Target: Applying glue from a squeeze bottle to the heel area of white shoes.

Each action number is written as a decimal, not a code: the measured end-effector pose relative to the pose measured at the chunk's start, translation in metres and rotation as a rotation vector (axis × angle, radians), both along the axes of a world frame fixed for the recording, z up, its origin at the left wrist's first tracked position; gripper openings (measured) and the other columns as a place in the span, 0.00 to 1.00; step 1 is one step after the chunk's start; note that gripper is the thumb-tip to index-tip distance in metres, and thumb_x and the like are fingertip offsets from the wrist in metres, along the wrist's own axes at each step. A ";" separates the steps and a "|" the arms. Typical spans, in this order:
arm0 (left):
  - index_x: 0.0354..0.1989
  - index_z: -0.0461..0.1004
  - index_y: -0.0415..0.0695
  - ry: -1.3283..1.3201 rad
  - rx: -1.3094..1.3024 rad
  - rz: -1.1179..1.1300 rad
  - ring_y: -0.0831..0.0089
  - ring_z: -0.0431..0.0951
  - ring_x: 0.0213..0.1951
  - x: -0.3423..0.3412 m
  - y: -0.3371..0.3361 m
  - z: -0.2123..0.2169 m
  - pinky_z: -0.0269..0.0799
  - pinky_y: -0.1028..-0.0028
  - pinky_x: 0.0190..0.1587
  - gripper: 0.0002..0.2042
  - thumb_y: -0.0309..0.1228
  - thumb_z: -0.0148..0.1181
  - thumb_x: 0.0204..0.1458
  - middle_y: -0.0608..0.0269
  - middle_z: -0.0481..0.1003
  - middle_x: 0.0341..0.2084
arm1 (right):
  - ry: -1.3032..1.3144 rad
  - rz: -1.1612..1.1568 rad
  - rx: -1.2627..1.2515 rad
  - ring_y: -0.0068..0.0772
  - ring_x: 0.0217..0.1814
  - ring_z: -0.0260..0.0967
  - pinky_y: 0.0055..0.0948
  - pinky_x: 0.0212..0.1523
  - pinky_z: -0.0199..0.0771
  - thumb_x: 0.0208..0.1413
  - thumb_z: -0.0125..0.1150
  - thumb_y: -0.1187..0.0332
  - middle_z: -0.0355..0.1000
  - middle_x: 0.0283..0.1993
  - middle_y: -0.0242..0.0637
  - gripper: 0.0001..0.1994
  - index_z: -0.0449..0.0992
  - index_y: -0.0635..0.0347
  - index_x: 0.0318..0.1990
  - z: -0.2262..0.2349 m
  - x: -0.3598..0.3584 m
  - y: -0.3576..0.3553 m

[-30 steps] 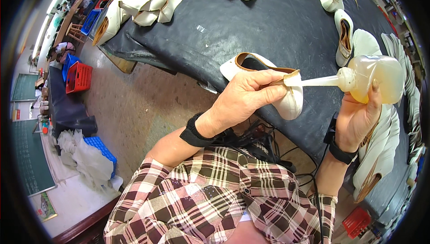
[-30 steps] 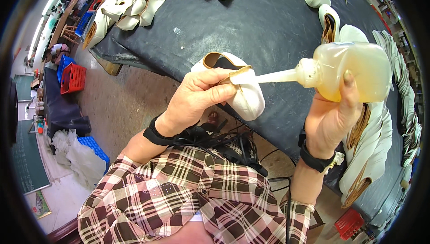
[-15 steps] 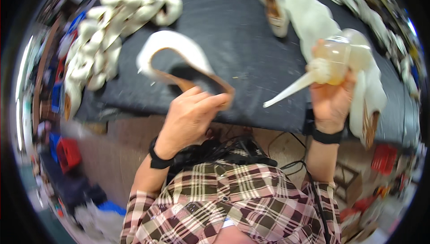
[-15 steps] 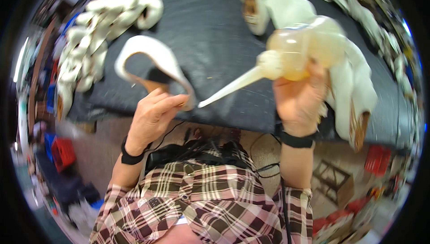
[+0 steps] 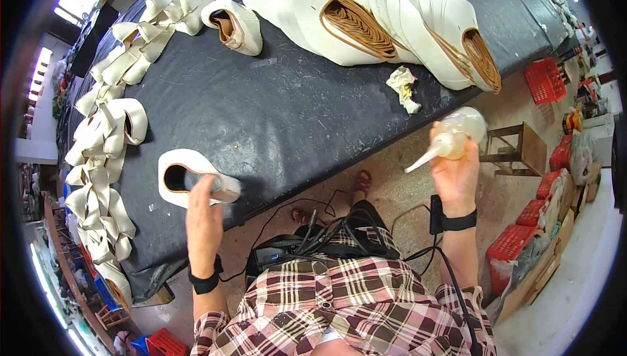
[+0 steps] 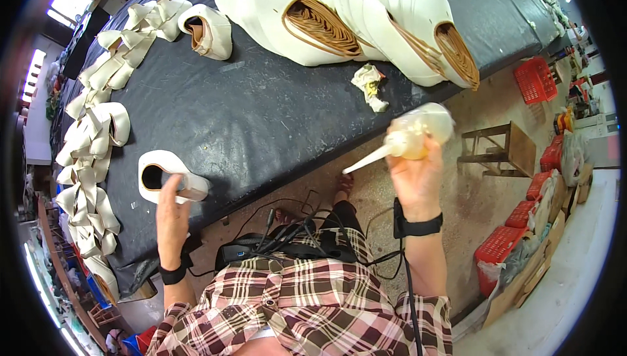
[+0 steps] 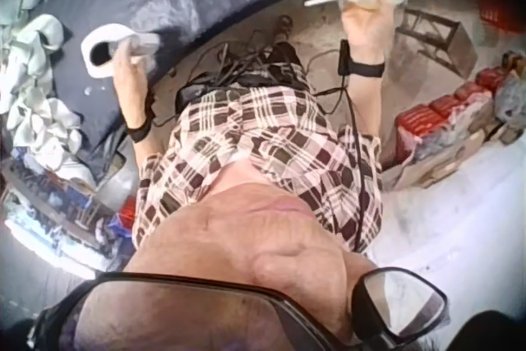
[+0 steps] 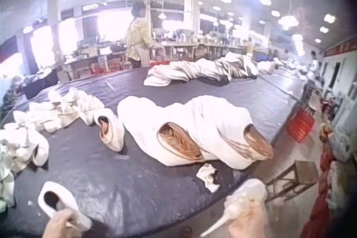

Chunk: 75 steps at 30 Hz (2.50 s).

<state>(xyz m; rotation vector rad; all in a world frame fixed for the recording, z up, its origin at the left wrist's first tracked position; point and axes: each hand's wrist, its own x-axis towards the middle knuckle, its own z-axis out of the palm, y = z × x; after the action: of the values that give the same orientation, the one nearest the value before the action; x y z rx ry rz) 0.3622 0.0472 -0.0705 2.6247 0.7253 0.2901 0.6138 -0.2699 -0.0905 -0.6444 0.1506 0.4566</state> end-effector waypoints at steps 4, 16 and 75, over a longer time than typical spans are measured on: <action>0.43 0.65 0.39 -0.144 -0.093 0.248 0.67 0.71 0.40 0.002 -0.030 0.037 0.65 0.79 0.40 0.18 0.13 0.46 0.40 0.56 0.69 0.40 | 0.043 -0.129 0.044 0.38 0.45 0.66 0.32 0.38 0.74 0.47 0.53 0.64 0.65 0.44 0.43 0.19 0.62 0.59 0.47 -0.010 0.011 -0.027; 0.37 0.68 0.42 -0.187 -0.041 -0.353 0.59 0.69 0.38 0.278 -0.163 -0.054 0.67 0.69 0.38 0.12 0.25 0.54 0.41 0.56 0.68 0.38 | 0.044 -0.020 -0.053 0.33 0.45 0.65 0.32 0.41 0.72 0.51 0.49 0.63 0.65 0.44 0.36 0.17 0.61 0.58 0.47 -0.021 0.094 -0.060; 0.29 0.62 0.40 -0.434 -0.198 -0.295 0.79 0.72 0.24 0.170 -0.147 -0.001 0.66 0.80 0.25 0.06 0.23 0.53 0.46 0.61 0.71 0.18 | -0.315 -0.026 -0.186 0.38 0.48 0.63 0.40 0.49 0.66 0.48 0.53 0.70 0.64 0.46 0.41 0.19 0.61 0.64 0.48 -0.015 0.092 0.003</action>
<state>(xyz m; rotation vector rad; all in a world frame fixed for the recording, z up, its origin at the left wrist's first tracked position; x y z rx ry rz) 0.5323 -0.0998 -0.0711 2.3220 0.2072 0.6365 0.7060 -0.2669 -0.1050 -0.8874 -0.0990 0.3131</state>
